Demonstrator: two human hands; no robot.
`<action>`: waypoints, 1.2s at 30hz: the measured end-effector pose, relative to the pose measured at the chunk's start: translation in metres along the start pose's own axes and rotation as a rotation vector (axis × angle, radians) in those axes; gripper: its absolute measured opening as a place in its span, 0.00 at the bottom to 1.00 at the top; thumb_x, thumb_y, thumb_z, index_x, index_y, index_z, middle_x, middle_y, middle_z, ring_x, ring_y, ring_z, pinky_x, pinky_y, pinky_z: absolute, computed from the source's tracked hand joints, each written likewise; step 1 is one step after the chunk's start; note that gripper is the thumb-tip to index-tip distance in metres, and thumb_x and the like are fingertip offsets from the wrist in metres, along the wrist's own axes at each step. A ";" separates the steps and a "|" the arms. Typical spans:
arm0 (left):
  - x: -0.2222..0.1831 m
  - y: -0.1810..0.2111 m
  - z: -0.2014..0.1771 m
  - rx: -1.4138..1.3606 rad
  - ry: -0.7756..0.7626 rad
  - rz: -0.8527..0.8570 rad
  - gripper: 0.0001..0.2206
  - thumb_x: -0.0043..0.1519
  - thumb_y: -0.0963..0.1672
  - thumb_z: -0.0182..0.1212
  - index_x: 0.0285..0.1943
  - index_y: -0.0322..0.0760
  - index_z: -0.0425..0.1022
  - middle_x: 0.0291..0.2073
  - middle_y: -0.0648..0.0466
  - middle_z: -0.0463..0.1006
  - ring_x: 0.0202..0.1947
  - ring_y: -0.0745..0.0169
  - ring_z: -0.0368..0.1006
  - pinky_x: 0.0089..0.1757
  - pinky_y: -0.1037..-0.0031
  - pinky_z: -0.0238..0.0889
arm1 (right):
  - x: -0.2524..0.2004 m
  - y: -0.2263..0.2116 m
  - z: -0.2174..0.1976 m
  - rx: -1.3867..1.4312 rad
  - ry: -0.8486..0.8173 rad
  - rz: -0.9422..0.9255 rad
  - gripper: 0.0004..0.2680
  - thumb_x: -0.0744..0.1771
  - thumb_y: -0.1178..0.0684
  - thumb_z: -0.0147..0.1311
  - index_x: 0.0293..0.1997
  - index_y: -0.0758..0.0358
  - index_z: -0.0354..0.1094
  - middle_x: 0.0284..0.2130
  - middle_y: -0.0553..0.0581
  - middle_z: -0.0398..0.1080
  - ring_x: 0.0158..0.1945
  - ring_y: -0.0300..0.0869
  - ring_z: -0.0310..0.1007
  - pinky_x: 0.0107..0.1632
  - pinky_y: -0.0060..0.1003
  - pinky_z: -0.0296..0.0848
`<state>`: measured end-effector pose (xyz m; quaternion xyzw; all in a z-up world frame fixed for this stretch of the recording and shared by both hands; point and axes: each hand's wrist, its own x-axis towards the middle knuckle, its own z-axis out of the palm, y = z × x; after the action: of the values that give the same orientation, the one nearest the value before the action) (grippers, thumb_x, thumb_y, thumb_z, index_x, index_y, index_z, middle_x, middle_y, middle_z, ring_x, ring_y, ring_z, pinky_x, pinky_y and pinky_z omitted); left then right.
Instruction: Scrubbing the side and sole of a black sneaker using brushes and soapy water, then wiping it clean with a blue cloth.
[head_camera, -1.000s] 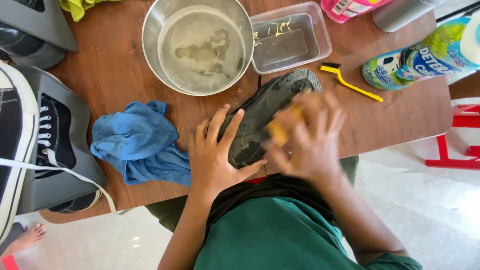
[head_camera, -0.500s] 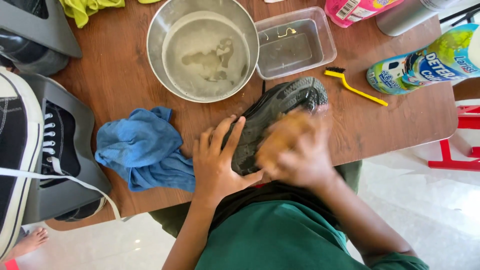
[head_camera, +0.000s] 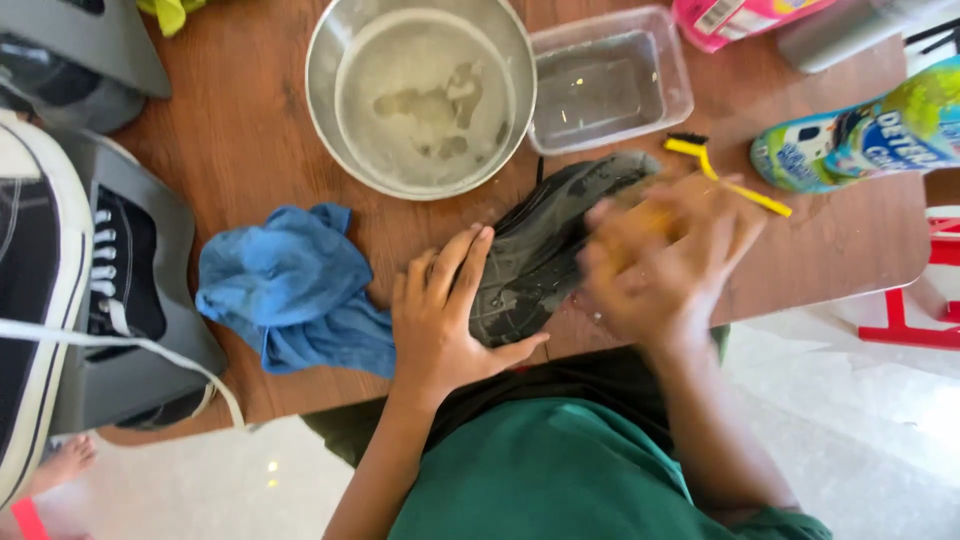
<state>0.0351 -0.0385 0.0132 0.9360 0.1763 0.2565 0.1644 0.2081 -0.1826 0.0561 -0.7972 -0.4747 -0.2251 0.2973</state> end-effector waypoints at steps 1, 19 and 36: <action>0.001 0.000 0.000 -0.024 0.007 -0.010 0.47 0.51 0.67 0.63 0.73 0.40 0.65 0.65 0.52 0.73 0.51 0.47 0.72 0.49 0.57 0.67 | -0.005 -0.005 0.002 0.039 -0.050 -0.086 0.06 0.67 0.51 0.67 0.45 0.55 0.78 0.49 0.62 0.65 0.59 0.63 0.59 0.67 0.66 0.55; -0.020 -0.011 0.014 -0.467 0.257 0.027 0.36 0.68 0.51 0.65 0.77 0.37 0.45 0.67 0.36 0.66 0.64 0.44 0.71 0.54 0.61 0.73 | 0.028 -0.042 0.002 1.431 -0.248 1.170 0.22 0.67 0.31 0.37 0.55 0.57 0.60 0.49 0.70 0.71 0.45 0.70 0.79 0.32 0.58 0.84; -0.007 -0.024 0.000 -0.601 0.618 -0.379 0.19 0.59 0.41 0.74 0.55 0.33 0.70 0.47 0.47 0.74 0.46 0.49 0.73 0.50 0.59 0.68 | 0.024 -0.057 -0.003 0.864 -0.312 0.288 0.06 0.70 0.62 0.47 0.51 0.73 0.64 0.48 0.68 0.65 0.30 0.53 0.81 0.33 0.46 0.84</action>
<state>0.0236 -0.0204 0.0003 0.6778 0.3028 0.5284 0.4119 0.1674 -0.1488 0.0888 -0.6827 -0.4484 0.1586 0.5547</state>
